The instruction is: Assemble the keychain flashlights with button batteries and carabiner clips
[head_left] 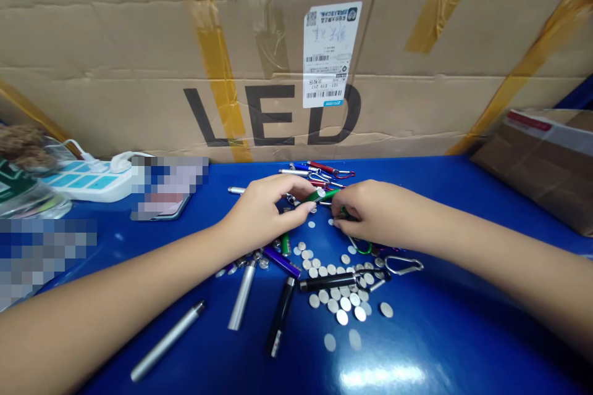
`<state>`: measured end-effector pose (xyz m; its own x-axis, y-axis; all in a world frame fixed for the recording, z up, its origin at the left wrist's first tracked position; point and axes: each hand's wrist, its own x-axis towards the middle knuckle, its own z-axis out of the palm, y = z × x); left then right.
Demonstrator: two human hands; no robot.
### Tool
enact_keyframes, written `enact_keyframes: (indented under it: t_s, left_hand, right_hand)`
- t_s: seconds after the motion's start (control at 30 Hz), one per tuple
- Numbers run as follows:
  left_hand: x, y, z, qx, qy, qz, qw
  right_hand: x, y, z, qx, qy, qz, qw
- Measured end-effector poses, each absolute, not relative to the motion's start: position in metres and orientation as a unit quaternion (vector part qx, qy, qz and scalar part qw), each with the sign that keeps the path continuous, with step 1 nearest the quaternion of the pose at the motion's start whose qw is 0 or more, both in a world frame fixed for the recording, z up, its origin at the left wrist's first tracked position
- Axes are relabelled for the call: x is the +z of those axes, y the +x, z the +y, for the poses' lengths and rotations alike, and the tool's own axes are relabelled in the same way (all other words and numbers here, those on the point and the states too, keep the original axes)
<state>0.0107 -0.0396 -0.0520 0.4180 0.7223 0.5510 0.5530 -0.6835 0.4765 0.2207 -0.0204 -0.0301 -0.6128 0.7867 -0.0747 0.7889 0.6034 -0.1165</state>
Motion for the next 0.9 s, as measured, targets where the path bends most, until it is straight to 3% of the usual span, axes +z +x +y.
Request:
enact_keyframes:
  t_s: [0.13, 0.43, 0.9]
  left_hand:
    - [-0.052, 0.011, -0.040, 0.381, 0.836, 0.379, 0.110]
    - [-0.052, 0.010, -0.040, 0.381, 0.844, 0.363, 0.100]
    - [-0.052, 0.010, -0.040, 0.389, 0.839, 0.367, 0.103]
  right_hand:
    - [-0.027, 0.220, -0.022, -0.058, 0.435, 0.898, -0.018]
    - [-0.005, 0.224, -0.026, -0.058, 0.344, 0.908, -0.234]
    - [-0.019, 0.219, -0.029, -0.062, 0.321, 0.901, -0.287]
